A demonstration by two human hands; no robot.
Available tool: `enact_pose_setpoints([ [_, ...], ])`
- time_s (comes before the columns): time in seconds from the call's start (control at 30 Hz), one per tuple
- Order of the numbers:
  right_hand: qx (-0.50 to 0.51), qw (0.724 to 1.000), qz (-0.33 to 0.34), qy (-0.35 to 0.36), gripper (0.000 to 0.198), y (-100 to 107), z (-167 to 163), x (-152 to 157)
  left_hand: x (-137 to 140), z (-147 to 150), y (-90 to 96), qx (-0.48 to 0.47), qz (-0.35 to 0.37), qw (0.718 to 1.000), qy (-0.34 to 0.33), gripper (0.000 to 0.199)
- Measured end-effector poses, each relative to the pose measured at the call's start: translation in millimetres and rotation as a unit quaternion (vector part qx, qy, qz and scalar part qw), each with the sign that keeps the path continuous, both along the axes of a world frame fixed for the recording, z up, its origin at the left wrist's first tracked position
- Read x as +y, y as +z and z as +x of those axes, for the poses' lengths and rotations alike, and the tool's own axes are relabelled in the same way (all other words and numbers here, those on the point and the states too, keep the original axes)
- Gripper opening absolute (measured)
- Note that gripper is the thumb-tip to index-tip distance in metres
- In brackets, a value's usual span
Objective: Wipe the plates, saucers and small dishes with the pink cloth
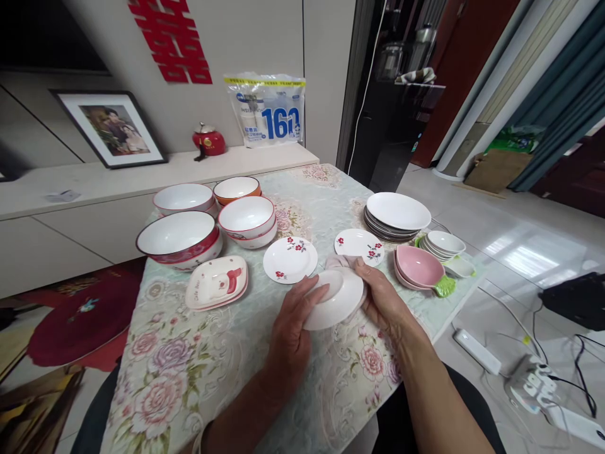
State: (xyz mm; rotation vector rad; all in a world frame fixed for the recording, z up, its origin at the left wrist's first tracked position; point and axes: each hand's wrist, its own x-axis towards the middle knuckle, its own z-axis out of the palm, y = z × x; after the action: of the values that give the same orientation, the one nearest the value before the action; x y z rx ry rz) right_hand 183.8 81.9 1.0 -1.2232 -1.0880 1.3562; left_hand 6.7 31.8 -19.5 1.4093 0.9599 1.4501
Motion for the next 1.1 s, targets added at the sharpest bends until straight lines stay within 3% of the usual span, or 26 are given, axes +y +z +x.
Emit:
enact_pose_setpoints([
  [0.1, 0.099, 0.99, -0.088, 0.056, 0.044, 7, -4, -3, -2, -1, 0.3, 0.021, 0.007, 1.0, -0.006, 0.04],
  [0.23, 0.112, 0.988, -0.105, 0.022, 0.043, 6, -7, -2, -2, 2, 0.7, -0.082, -0.015, 0.996, 0.039, 0.035],
  [0.4, 0.115, 0.989, -0.088, -0.033, 0.048, 1, -7, 0, 4, 9, -3.4, -0.211, -0.123, 0.967, 0.072, 0.074],
  [0.57, 0.091, 0.99, -0.076, -0.07, 0.048, 0, -7, 2, 10, 11, 3.9, -0.349, -0.317, 0.881, -0.038, 0.062],
  [0.77, 0.065, 0.993, -0.071, -0.063, 0.047, 1, -8, 2, 12, 4, 11.9, -0.436, -0.317, 0.831, -0.137, 0.071],
  [0.93, -0.086, 0.994, -0.004, -0.065, 0.051, -9, 3, 4, 14, 4, 2.5, -0.44, -0.313, 0.836, -0.097, 0.06],
  [1.1, -0.24, 0.943, 0.153, -0.171, 0.049, -10, 15, 6, 13, 5, -2.4, -0.407, -0.336, 0.846, -0.075, 0.051],
])
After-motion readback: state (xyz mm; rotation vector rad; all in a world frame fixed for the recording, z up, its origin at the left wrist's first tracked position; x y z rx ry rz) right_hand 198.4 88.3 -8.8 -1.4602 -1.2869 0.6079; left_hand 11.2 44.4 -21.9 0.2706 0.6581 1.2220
